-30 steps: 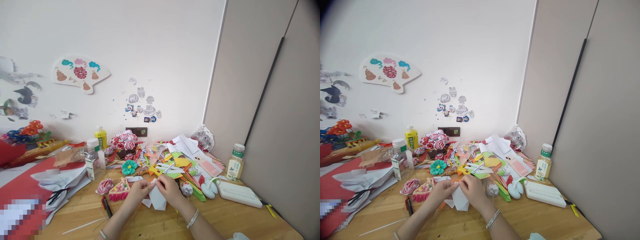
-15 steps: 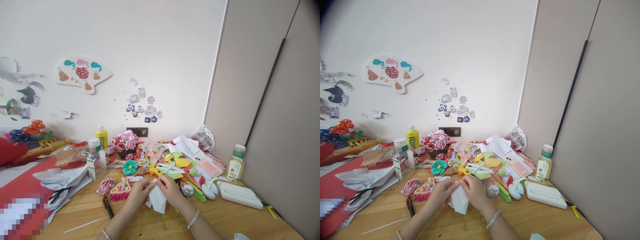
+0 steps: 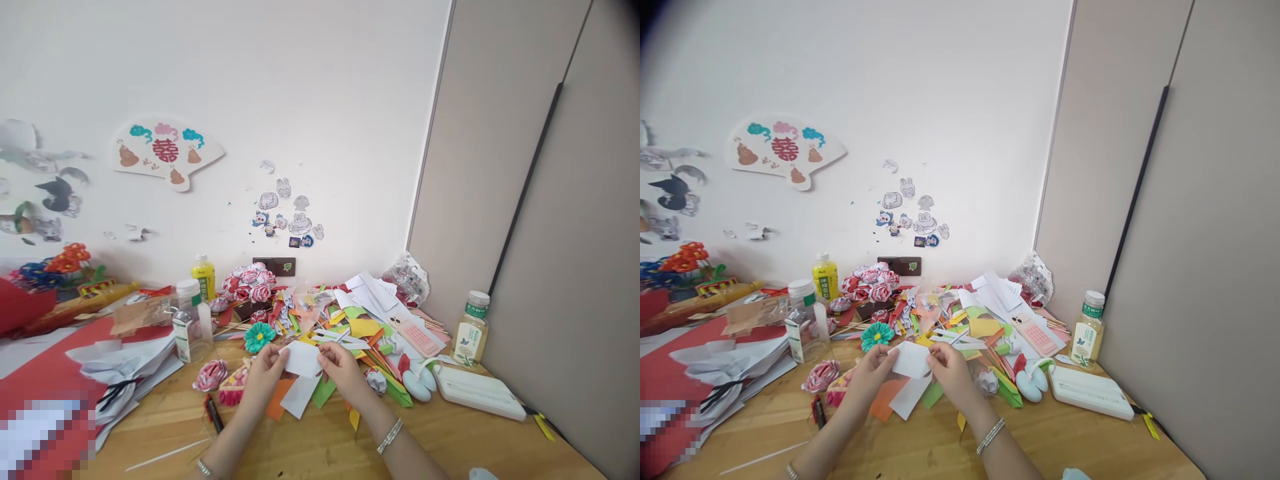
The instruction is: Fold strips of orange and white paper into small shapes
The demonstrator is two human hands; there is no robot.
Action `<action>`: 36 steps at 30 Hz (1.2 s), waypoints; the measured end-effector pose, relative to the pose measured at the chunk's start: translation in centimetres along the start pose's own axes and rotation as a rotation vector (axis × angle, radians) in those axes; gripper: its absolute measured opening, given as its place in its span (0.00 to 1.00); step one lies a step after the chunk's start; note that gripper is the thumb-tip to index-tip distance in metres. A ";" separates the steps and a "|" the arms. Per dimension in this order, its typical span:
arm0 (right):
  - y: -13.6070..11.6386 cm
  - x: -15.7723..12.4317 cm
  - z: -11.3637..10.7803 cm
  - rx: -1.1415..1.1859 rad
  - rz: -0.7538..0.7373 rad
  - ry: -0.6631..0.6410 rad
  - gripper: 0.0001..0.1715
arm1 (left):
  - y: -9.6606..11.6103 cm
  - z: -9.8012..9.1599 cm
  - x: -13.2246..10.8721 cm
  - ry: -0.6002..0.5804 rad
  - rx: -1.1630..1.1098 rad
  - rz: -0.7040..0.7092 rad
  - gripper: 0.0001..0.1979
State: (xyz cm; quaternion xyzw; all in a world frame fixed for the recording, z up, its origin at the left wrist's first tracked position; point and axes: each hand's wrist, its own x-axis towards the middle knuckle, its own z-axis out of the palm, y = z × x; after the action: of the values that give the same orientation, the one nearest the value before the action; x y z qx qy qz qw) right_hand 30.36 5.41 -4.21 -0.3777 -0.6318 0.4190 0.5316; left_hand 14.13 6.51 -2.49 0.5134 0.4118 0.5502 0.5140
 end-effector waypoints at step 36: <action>-0.1 0.2 -0.6 0.153 0.015 0.074 0.14 | 1.1 -0.4 -0.3 -0.138 -0.091 -0.117 0.11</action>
State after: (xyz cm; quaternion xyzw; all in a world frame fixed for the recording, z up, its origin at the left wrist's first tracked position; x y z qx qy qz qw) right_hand 30.89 5.66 -4.03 -0.3560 -0.5750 0.4558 0.5786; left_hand 13.56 6.12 -1.54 0.5011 0.3794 0.5006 0.5952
